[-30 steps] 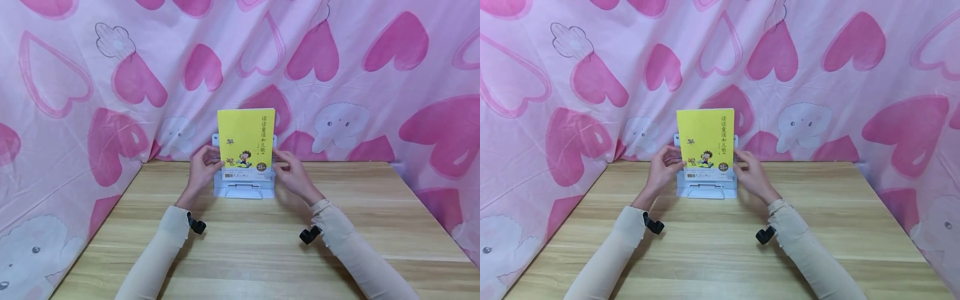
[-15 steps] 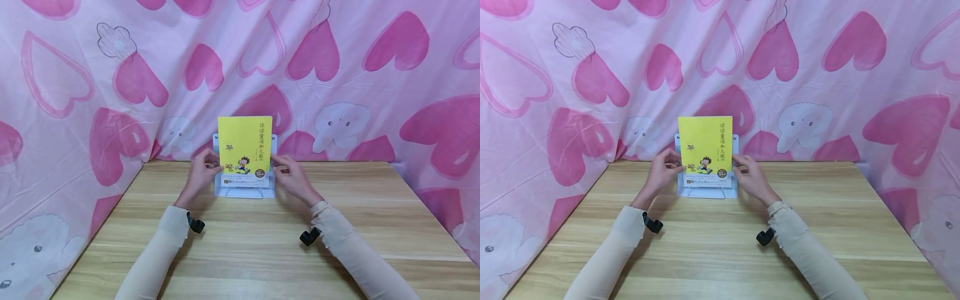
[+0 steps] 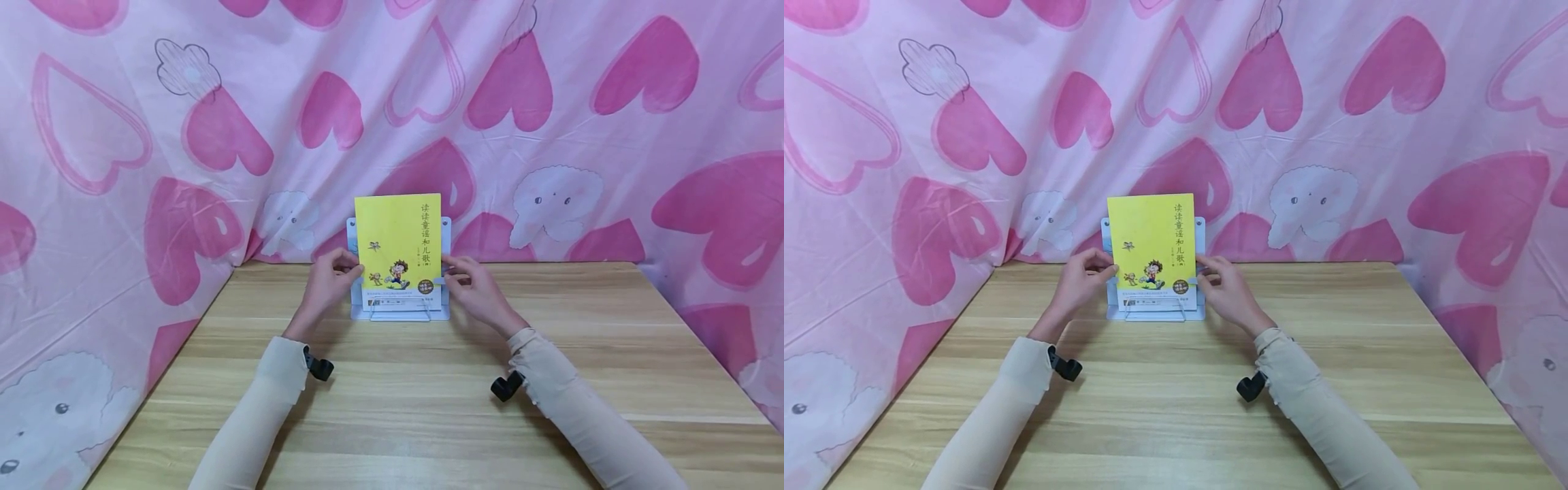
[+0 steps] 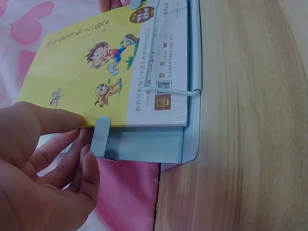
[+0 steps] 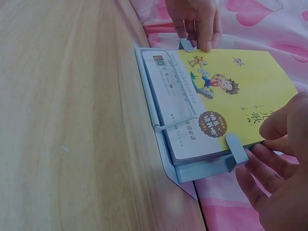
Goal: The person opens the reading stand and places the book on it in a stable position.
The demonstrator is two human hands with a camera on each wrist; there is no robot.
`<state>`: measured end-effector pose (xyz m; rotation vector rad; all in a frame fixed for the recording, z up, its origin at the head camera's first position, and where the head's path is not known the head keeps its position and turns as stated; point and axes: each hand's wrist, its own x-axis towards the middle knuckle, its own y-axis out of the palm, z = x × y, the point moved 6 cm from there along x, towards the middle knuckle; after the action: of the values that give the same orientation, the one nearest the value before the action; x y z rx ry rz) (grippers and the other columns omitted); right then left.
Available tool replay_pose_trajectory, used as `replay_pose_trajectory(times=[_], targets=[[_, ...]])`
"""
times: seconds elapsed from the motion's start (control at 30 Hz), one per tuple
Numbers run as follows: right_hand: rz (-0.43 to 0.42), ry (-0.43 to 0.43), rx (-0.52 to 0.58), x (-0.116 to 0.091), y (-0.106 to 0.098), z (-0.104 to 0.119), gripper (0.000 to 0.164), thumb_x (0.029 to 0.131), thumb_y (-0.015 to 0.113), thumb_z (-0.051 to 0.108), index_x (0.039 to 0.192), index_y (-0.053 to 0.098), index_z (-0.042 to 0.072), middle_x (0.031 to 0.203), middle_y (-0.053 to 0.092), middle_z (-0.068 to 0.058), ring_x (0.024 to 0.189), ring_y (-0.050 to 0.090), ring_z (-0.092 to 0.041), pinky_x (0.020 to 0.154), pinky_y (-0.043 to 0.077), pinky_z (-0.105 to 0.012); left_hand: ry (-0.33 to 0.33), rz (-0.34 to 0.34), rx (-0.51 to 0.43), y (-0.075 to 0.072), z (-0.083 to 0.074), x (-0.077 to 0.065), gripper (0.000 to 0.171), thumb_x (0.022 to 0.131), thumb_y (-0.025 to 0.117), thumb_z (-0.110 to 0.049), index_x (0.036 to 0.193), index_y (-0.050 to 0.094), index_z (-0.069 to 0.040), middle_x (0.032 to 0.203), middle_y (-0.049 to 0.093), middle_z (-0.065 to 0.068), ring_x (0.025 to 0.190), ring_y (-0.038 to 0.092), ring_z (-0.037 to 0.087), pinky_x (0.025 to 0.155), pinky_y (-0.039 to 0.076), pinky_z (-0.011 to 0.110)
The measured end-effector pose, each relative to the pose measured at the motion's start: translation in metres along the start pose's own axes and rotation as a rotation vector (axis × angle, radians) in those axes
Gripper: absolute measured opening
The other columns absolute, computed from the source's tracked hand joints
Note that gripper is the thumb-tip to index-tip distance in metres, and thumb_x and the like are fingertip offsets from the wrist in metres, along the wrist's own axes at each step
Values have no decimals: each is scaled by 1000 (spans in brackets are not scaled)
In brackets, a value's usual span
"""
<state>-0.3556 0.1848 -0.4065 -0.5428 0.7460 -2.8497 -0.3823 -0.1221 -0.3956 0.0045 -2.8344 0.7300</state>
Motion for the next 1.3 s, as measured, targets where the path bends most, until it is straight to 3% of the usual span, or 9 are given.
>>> replay_pose_trajectory(times=[0.5, 0.7, 0.97, 1.3], targets=[[6, 2, 35, 0, 3, 0, 47, 109, 61, 9, 156, 55, 9, 148, 63, -16, 134, 63, -38, 114, 53, -59, 2, -31, 76, -5, -2, -3, 21, 103, 75, -24, 120, 77, -13, 111, 74, 4, 100, 66, 26, 91, 61, 37], [6, -4, 88, 2, 2, -2, 51, 108, 61, 7, 158, 51, 9, 147, 62, -16, 134, 62, -38, 114, 53, -59, -6, -56, 77, -10, 1, 0, 24, 102, 76, -23, 122, 73, -11, 117, 72, 5, 105, 68, 27, 99, 63, 40], [-72, -31, 70, 2, -2, -2, 53, 103, 66, 0, 154, 53, 2, 143, 58, -21, 133, 58, -41, 108, 57, -58, 12, -76, 73, -12, 5, 4, 28, 101, 77, -17, 123, 64, -7, 119, 69, 11, 108, 69, 30, 98, 63, 44], [-112, 6, 72, 3, -2, -6, 57, 100, 65, -3, 155, 49, 0, 149, 56, -21, 132, 58, -47, 108, 58, -56, 27, -97, 72, -13, 5, 6, 34, 99, 75, -9, 130, 62, -4, 124, 70, 15, 114, 73, 31, 101, 64, 43]])
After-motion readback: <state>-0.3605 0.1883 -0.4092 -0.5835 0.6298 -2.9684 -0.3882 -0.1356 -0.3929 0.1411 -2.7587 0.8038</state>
